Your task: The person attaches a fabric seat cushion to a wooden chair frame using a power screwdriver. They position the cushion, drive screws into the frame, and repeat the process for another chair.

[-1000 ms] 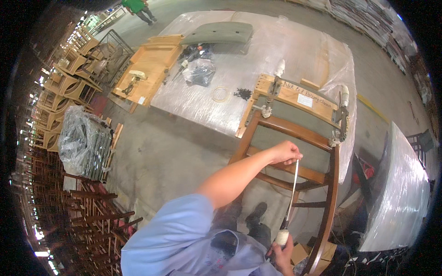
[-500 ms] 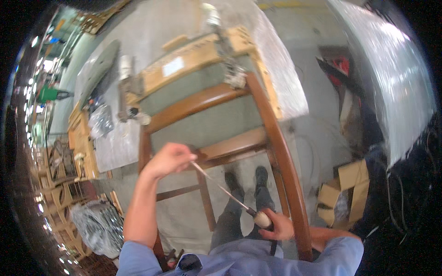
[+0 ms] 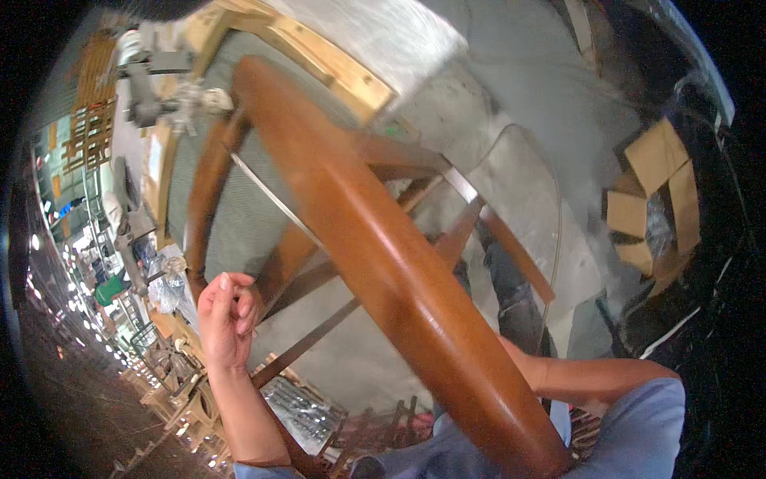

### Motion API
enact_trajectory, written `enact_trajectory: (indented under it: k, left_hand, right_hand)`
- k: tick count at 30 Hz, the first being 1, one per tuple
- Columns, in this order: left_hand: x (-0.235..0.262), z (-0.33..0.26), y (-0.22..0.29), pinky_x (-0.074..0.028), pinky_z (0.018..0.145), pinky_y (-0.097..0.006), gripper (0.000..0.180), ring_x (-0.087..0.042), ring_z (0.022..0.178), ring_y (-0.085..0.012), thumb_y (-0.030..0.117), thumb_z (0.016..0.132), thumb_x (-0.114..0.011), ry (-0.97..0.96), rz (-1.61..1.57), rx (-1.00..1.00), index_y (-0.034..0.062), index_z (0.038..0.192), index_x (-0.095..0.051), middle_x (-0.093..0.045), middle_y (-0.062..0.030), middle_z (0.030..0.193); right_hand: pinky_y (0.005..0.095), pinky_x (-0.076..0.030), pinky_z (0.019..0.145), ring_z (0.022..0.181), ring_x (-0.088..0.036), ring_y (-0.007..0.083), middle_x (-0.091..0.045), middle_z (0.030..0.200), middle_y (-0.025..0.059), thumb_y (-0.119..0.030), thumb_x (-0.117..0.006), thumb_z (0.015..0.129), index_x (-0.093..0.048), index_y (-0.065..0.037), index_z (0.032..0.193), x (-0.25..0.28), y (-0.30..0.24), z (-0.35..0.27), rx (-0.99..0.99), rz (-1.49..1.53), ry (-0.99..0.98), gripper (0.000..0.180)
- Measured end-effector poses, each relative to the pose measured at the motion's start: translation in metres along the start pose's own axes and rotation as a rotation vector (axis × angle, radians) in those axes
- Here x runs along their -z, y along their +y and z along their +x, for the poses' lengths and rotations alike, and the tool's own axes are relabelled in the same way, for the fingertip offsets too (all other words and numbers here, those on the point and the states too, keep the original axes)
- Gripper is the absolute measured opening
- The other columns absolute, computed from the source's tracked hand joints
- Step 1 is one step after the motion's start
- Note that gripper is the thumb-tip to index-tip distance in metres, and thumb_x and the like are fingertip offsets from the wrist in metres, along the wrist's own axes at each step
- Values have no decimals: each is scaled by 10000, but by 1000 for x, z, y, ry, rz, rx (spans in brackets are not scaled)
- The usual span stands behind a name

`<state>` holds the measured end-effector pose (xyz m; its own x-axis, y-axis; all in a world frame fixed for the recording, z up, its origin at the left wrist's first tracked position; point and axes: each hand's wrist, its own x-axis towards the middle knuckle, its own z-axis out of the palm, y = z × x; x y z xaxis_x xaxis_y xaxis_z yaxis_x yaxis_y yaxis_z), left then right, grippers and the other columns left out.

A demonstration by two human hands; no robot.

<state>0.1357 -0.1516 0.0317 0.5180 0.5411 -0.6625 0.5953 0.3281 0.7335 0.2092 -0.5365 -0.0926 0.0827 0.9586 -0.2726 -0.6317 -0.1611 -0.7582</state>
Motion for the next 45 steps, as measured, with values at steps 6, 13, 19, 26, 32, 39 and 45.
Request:
enact_trajectory:
  k: [6, 13, 19, 26, 32, 39, 45]
  left_hand:
    - [-12, 0, -10, -268, 449, -188, 317, -367, 476, -43, 263, 1050, -587, -20, 114, -33, -44, 1019, -663, -517, -8, 631]
    - [-14, -7, -10, -265, 446, -198, 298, -365, 477, -37, 242, 1050, -580, -19, 156, -73, -46, 1049, -658, -505, 4, 615]
    - [-17, -7, -10, -260, 447, -203, 290, -364, 479, -33, 226, 1051, -574, -33, 165, -74, -51, 1060, -659, -498, 10, 605]
    - [-18, -5, -14, -270, 459, -196, 277, -371, 493, -33, 219, 1048, -579, -36, 120, -61, -45, 1073, -658, -525, 0, 633]
    - [-21, -8, -13, -339, 485, -189, 248, -437, 543, -57, 186, 1050, -569, -21, 24, -58, -40, 1113, -651, -586, -46, 739]
    - [-19, -3, -13, -397, 517, -207, 229, -488, 586, -85, 151, 1046, -563, -89, -25, -59, -38, 1152, -637, -610, -70, 799]
    - [-22, -10, -14, -458, 573, -224, 217, -566, 683, -114, 119, 1040, -550, -83, -104, -35, -33, 1182, -615, -650, -105, 933]
  right_hand:
    - [358, -492, 972, 1154, -639, 184, -654, 1280, 128, -397, -874, 773, -454, -16, 1424, 14, -14, 1, 42, -20, 134, 863]
    - [430, -463, 1087, 1183, -638, 276, -632, 1337, 160, -361, -492, 1033, -517, 0, 1416, 18, 15, -20, -322, 960, 389, 527]
    - [283, -513, 567, 643, -632, 152, -608, 782, 66, -391, -792, 831, -468, -25, 1262, 12, -90, 29, -481, 265, 435, 651]
    - [268, -514, 553, 619, -620, 148, -594, 777, 71, -362, -777, 799, -427, -41, 1326, 16, -73, 29, -490, 214, 378, 710]
    - [256, -490, 503, 568, -596, 136, -585, 795, 78, -326, -759, 768, -369, -53, 1387, 20, -40, 18, -325, 178, 361, 781]
    - [260, -488, 493, 566, -593, 128, -584, 800, 77, -343, -775, 750, -376, -73, 1385, 13, -44, 18, -330, 201, 416, 797]
    - [282, -499, 487, 568, -612, 153, -592, 796, 82, -336, -795, 764, -393, -83, 1366, 19, -53, 22, -389, 216, 292, 766]
